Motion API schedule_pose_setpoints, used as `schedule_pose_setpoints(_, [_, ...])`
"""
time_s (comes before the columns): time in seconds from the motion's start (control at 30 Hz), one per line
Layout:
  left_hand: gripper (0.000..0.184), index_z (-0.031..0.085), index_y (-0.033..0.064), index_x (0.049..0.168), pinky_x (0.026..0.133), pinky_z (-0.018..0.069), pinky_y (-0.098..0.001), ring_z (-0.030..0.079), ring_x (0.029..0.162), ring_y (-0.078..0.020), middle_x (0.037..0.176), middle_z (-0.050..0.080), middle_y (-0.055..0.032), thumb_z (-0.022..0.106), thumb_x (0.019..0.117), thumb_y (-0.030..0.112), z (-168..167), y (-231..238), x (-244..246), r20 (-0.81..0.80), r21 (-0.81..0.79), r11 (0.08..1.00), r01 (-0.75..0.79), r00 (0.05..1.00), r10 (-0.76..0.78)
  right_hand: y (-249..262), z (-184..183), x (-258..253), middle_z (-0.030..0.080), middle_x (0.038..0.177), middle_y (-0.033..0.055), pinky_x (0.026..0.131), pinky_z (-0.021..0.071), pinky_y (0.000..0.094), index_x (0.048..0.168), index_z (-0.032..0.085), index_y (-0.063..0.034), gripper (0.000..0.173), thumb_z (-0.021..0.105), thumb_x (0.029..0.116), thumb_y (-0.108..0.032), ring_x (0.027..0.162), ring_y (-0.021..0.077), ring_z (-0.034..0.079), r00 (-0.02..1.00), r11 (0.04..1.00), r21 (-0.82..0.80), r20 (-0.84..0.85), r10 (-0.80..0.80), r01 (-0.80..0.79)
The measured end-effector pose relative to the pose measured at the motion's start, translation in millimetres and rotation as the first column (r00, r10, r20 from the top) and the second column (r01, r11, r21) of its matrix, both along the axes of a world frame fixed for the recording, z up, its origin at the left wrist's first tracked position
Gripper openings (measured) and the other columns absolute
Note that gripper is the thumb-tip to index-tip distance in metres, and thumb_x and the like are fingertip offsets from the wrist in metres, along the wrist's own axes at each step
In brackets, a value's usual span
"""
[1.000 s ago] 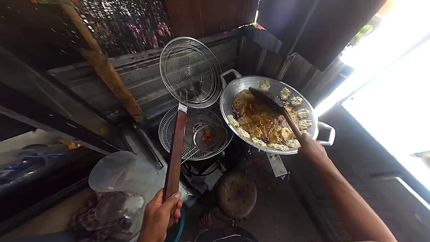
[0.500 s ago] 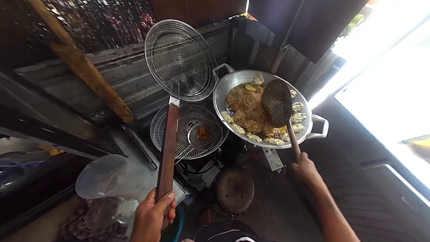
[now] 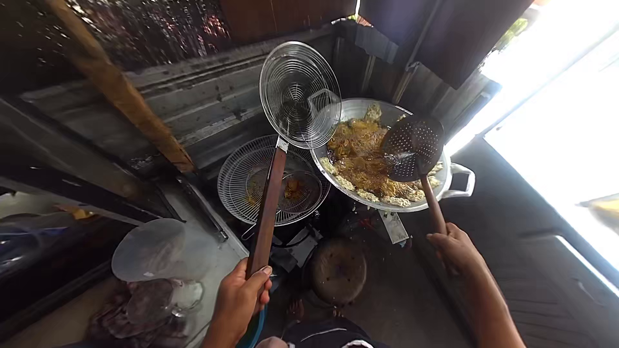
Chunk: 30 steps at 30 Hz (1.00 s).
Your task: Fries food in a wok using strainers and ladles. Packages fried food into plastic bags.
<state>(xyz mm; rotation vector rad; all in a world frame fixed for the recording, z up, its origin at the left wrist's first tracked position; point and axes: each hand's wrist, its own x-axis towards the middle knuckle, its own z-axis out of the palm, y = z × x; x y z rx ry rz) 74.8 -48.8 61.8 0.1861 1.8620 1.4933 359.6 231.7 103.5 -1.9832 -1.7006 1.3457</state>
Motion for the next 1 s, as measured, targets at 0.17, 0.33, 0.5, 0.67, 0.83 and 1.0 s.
schedule_pose_setpoints(0.17, [0.010,0.055,0.0015,0.109,0.038,0.0446,-0.0158,0.053,0.042,-0.0025,0.061,0.057,0.0022,0.054,0.0994,0.000,1,12,-6,-0.039,-0.046,0.998,0.034,0.999,-0.035,-15,9,-5,0.052,0.073,0.0072,0.048,0.0476,0.0271,0.114,0.047,0.0015,0.026,0.065,0.0966,-0.005,0.049,0.0125,0.052,0.995,0.993,0.079,0.050,0.089,-0.093])
schedule_pose_setpoints(0.33, [0.011,0.056,0.0013,0.110,0.038,0.0444,-0.0158,0.053,0.041,-0.0028,0.060,0.058,0.0016,0.054,0.0995,-0.001,4,21,-10,-0.052,-0.052,0.998,0.043,0.998,-0.046,-29,10,-13,0.053,0.075,0.0087,0.051,0.0482,0.0320,0.117,0.048,0.0010,0.030,0.067,0.0951,-0.008,0.052,0.0156,0.053,0.978,0.977,0.100,0.109,0.178,-0.189])
schedule_pose_setpoints(0.5, [0.011,0.056,0.0008,0.111,0.038,0.0448,-0.0163,0.053,0.042,-0.0036,0.062,0.058,0.0012,0.054,0.0997,0.000,4,21,-14,-0.062,-0.057,0.998,0.038,0.997,-0.042,-38,1,-32,0.058,0.083,0.0130,0.062,0.0513,0.0411,0.123,0.049,0.0002,0.035,0.067,0.0952,-0.011,0.065,0.0230,0.060,0.933,0.946,0.078,0.211,0.292,-0.314])
schedule_pose_setpoints(0.67, [0.016,0.055,-0.0007,0.116,0.037,0.0450,-0.0170,0.053,0.041,-0.0042,0.061,0.058,0.0005,0.053,0.0999,-0.001,4,21,-16,-0.044,-0.051,0.999,0.016,0.999,-0.018,-13,-31,-69,0.065,0.115,0.0231,0.091,0.0534,0.0540,0.141,0.041,-0.0022,0.048,0.060,0.0979,-0.012,0.107,0.0375,0.068,0.856,0.939,-0.033,0.400,0.327,-0.344])
schedule_pose_setpoints(0.83, [0.013,0.055,0.0000,0.113,0.038,0.0456,-0.0166,0.053,0.041,-0.0034,0.061,0.057,0.0017,0.052,0.0995,0.000,6,19,-17,-0.065,-0.042,0.999,0.011,0.998,-0.014,-5,-24,-42,0.061,0.097,0.0179,0.073,0.0535,0.0466,0.128,0.049,0.0027,0.041,0.069,0.0952,-0.013,0.078,0.0276,0.063,0.967,0.974,0.046,0.143,0.212,-0.221])
schedule_pose_setpoints(1.0, [0.013,0.055,-0.0003,0.113,0.038,0.0448,-0.0160,0.053,0.041,-0.0030,0.061,0.057,0.0017,0.052,0.0999,-0.001,7,20,-17,-0.056,-0.051,0.999,0.018,0.998,-0.021,-9,6,-15,0.063,0.099,0.0222,0.077,0.0534,0.0516,0.133,0.045,0.0025,0.044,0.065,0.0967,-0.013,0.086,0.0336,0.066,0.939,0.981,0.152,0.337,0.062,-0.119])
